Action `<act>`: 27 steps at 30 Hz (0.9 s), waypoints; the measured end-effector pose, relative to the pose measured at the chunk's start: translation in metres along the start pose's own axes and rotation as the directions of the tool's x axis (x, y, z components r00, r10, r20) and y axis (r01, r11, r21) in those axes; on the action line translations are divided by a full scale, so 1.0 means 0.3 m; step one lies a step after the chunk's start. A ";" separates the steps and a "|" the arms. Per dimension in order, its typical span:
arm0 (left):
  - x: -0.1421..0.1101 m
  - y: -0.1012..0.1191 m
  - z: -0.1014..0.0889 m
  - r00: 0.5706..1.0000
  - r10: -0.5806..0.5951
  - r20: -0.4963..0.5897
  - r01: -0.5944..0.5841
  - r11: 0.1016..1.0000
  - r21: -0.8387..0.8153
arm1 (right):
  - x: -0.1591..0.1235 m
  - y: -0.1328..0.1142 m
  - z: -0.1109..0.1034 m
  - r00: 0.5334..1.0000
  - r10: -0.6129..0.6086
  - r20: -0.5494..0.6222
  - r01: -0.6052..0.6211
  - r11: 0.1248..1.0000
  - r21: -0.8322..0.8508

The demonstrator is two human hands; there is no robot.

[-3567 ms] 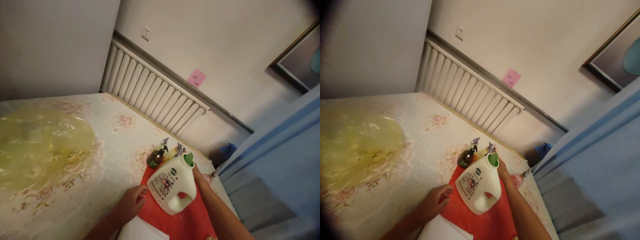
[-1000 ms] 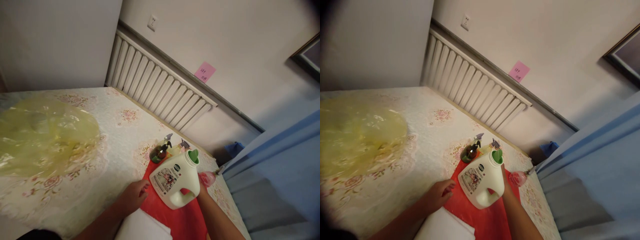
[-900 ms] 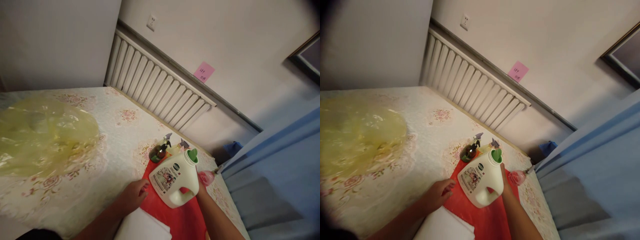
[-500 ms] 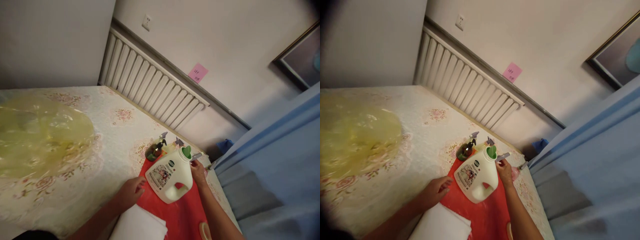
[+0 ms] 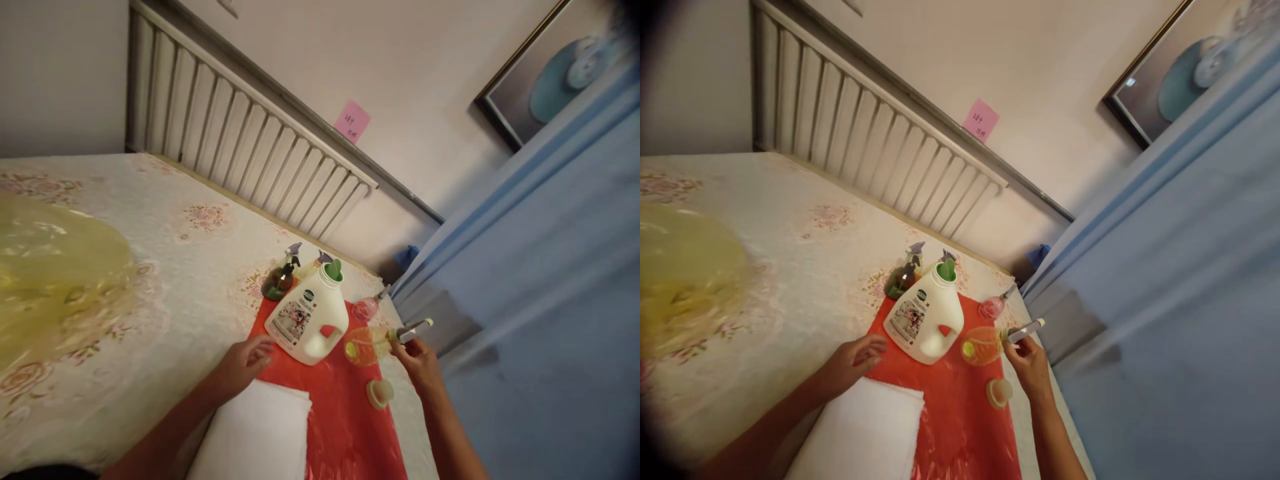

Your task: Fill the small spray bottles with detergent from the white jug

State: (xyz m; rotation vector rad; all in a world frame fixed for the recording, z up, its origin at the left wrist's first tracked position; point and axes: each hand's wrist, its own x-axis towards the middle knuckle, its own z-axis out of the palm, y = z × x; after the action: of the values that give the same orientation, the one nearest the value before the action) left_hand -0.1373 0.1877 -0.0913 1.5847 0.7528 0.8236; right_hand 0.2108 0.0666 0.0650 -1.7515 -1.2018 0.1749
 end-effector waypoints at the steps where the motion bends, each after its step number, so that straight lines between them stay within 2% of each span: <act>1: -0.003 -0.002 0.007 1.000 -0.009 0.027 0.011 0.999 -0.052 | -0.044 -0.021 -0.008 1.000 0.009 0.019 -0.009 1.000 0.009; 4: -0.010 -0.012 0.025 0.991 -0.008 0.133 0.038 0.973 -0.226 | -0.164 -0.093 0.007 0.997 0.019 0.076 -0.023 0.998 0.060; 7: -0.013 -0.017 0.030 0.969 0.072 0.235 0.014 0.939 -0.345 | -0.254 -0.148 0.067 0.994 -0.012 0.112 0.003 0.997 0.074; 10: -0.018 -0.014 0.021 0.945 0.146 0.291 -0.026 0.925 -0.380 | -0.308 -0.183 0.151 0.981 -0.078 0.176 0.075 0.997 0.022; 14: -0.032 -0.016 0.023 0.928 0.161 0.337 -0.045 0.944 -0.328 | -0.337 -0.236 0.264 0.958 -0.158 0.238 0.163 0.987 -0.002; 17: -0.049 -0.022 0.042 0.937 0.155 0.313 -0.074 0.964 -0.255 | -0.347 -0.284 0.336 0.944 -0.207 0.255 0.216 0.976 -0.006; 21: -0.073 -0.005 0.063 0.975 0.093 0.201 -0.071 0.991 -0.116 | -0.358 -0.324 0.403 0.920 -0.277 0.278 0.294 0.955 -0.023; 24: -0.082 0.020 0.066 0.984 0.062 0.168 -0.059 0.998 -0.021 | -0.366 -0.329 0.428 0.912 -0.291 0.291 0.306 0.952 -0.008; 27: -0.083 0.031 0.065 0.985 0.105 0.134 -0.111 0.993 0.032 | -0.374 -0.330 0.435 0.913 -0.288 0.289 0.295 0.955 0.020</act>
State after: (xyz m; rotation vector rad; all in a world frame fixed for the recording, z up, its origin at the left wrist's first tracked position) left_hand -0.1343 0.1550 -0.0872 1.7095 0.5951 0.7770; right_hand 0.0150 0.0651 0.0309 -1.5792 -1.6702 0.2448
